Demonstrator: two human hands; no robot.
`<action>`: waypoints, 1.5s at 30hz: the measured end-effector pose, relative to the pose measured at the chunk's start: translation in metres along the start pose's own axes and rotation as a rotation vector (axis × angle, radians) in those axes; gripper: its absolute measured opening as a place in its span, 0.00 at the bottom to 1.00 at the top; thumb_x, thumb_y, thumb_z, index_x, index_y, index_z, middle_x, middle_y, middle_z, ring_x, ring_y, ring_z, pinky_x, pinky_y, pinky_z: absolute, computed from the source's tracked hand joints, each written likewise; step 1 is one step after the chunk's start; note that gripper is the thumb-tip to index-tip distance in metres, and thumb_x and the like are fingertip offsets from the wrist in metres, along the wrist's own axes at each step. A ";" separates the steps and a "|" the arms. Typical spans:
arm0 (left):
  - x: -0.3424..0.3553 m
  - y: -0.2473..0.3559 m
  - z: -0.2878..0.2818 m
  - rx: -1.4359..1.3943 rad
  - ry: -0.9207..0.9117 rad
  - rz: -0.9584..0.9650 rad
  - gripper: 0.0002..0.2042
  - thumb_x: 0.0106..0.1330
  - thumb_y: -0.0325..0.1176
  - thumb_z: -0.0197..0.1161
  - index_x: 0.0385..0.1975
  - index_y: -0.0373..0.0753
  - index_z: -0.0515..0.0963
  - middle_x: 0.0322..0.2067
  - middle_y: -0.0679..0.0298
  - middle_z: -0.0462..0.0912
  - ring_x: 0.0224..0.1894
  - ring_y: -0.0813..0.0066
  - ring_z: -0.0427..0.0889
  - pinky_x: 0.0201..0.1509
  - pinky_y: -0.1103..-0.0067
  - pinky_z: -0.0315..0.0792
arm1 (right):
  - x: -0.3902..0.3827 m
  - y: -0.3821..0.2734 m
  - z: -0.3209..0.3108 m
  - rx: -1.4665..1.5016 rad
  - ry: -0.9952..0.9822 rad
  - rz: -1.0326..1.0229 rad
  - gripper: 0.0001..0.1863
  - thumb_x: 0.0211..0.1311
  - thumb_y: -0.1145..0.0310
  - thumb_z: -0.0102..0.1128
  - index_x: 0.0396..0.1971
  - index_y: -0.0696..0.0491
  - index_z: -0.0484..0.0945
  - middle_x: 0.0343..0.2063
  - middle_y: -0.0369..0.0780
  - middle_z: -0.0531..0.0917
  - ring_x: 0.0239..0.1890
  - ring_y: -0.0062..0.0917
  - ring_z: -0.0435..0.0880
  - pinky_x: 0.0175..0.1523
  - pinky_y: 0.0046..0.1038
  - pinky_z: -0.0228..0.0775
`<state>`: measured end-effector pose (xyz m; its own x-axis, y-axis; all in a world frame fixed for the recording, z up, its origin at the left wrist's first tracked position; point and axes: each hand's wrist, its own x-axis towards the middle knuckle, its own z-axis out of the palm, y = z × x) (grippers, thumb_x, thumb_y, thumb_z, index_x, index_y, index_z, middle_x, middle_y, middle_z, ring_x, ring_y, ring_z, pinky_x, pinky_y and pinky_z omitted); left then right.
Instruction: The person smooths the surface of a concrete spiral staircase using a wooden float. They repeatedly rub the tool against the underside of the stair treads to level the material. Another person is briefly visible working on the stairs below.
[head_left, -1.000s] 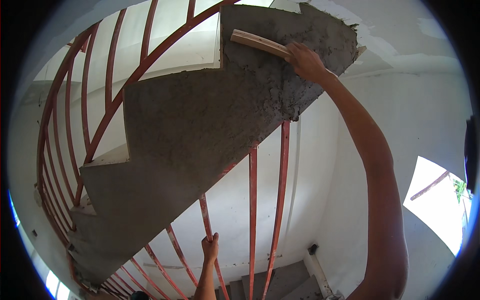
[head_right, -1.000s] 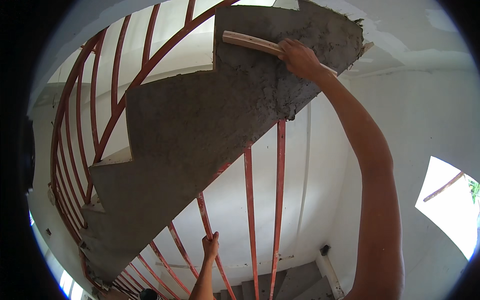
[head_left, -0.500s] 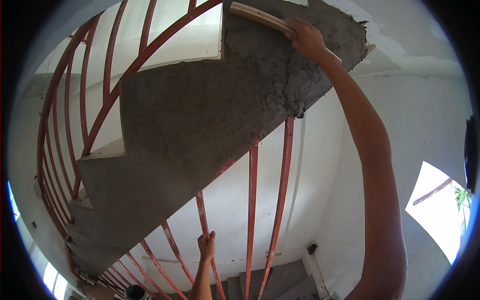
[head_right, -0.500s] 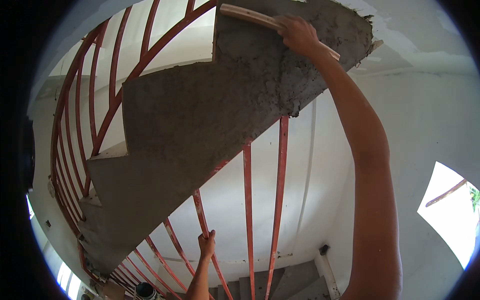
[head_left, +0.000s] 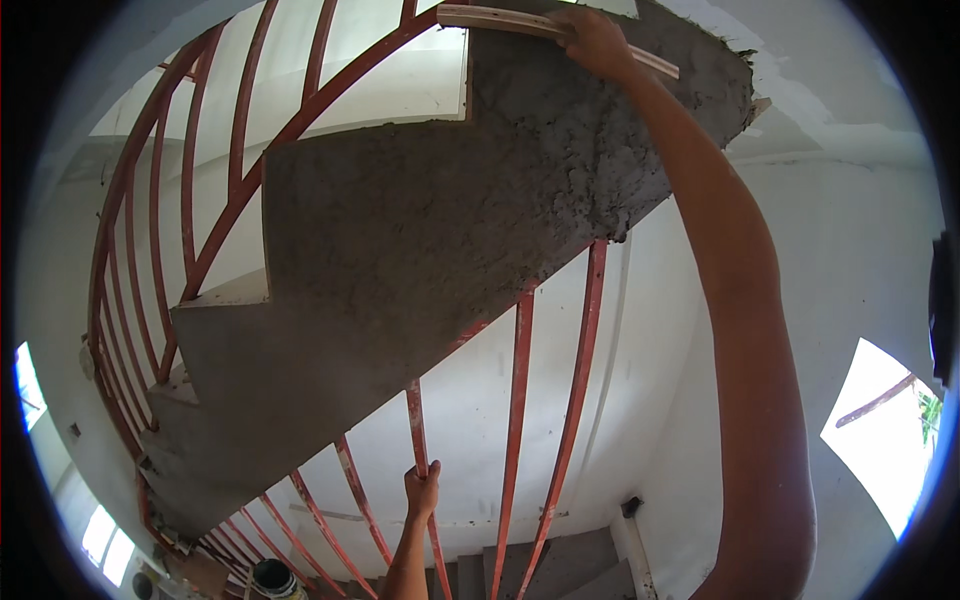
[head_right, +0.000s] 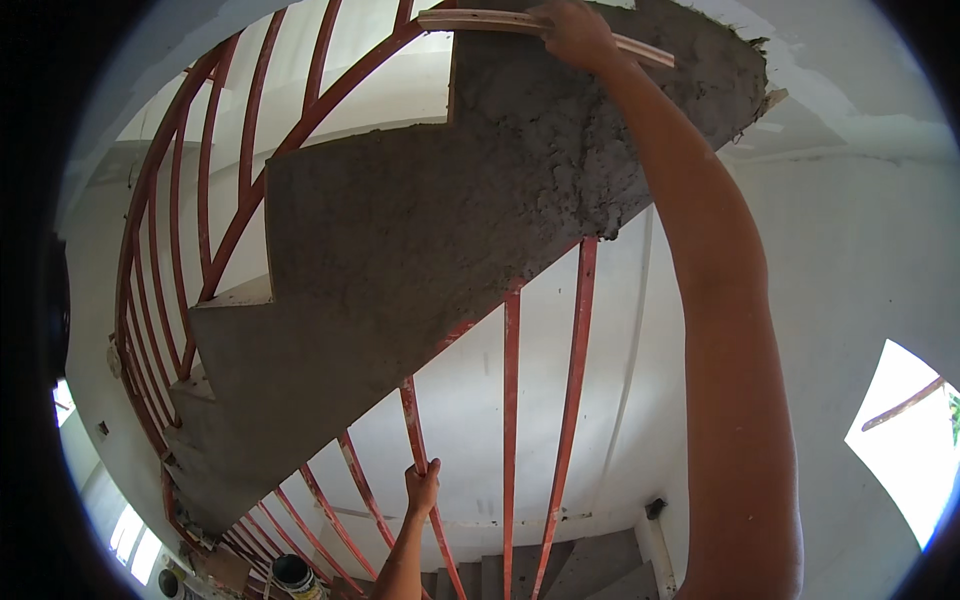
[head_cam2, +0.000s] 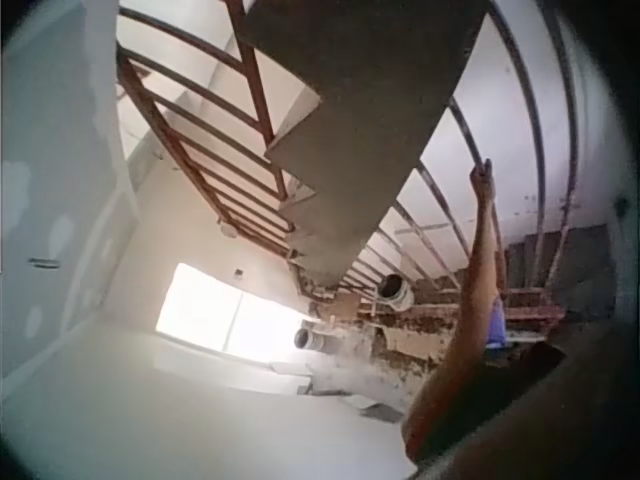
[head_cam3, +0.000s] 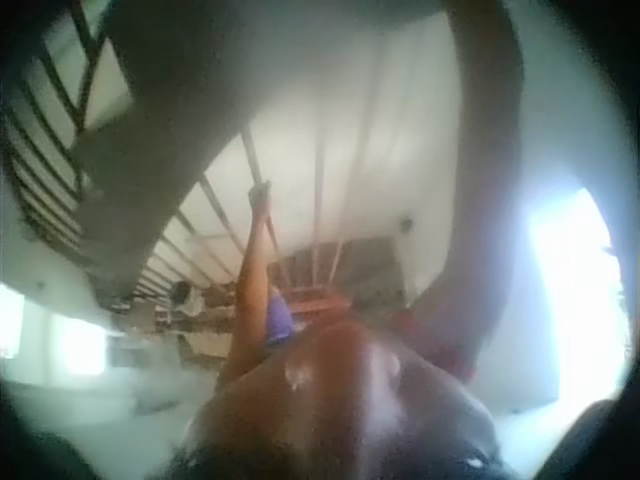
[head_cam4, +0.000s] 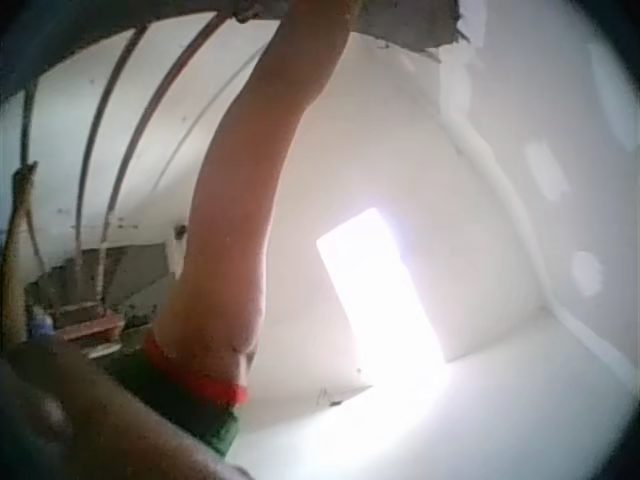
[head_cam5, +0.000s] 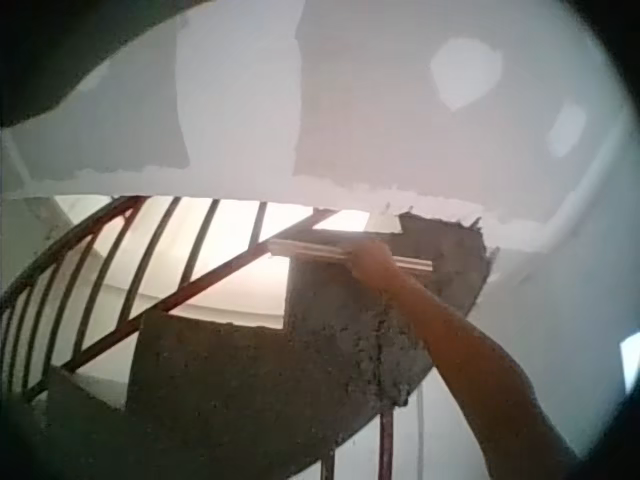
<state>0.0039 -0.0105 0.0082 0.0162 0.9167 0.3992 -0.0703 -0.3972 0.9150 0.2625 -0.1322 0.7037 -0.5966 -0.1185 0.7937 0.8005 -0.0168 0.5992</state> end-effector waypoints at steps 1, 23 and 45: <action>-0.003 -0.001 -0.004 -0.002 0.002 -0.004 0.17 0.60 0.37 0.61 0.12 0.38 0.67 0.09 0.72 0.64 0.13 0.83 0.61 0.17 0.79 0.56 | 0.006 -0.010 -0.003 0.068 -0.081 0.059 0.15 0.49 0.72 0.58 0.41 0.52 0.78 0.47 0.45 0.74 0.51 0.38 0.70 0.56 0.39 0.61; -0.005 0.006 -0.014 0.010 0.039 0.014 0.19 0.61 0.40 0.60 0.12 0.40 0.63 0.11 0.74 0.61 0.15 0.86 0.58 0.18 0.80 0.55 | 0.014 -0.073 -0.006 0.187 -0.259 -0.526 0.10 0.44 0.75 0.57 0.31 0.53 0.79 0.33 0.40 0.77 0.40 0.37 0.73 0.47 0.39 0.64; 0.000 0.000 -0.005 -0.090 0.030 0.047 0.17 0.62 0.35 0.58 0.12 0.40 0.64 0.09 0.74 0.60 0.11 0.85 0.57 0.14 0.81 0.51 | -0.186 0.000 -0.068 -0.235 -0.082 0.625 0.34 0.58 0.65 0.52 0.63 0.50 0.50 0.44 0.49 0.77 0.37 0.49 0.78 0.39 0.44 0.71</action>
<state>-0.0014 -0.0101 0.0082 -0.0194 0.8985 0.4386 -0.1596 -0.4359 0.8858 0.3776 -0.1778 0.5494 -0.0116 -0.1006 0.9949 0.9826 -0.1858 -0.0074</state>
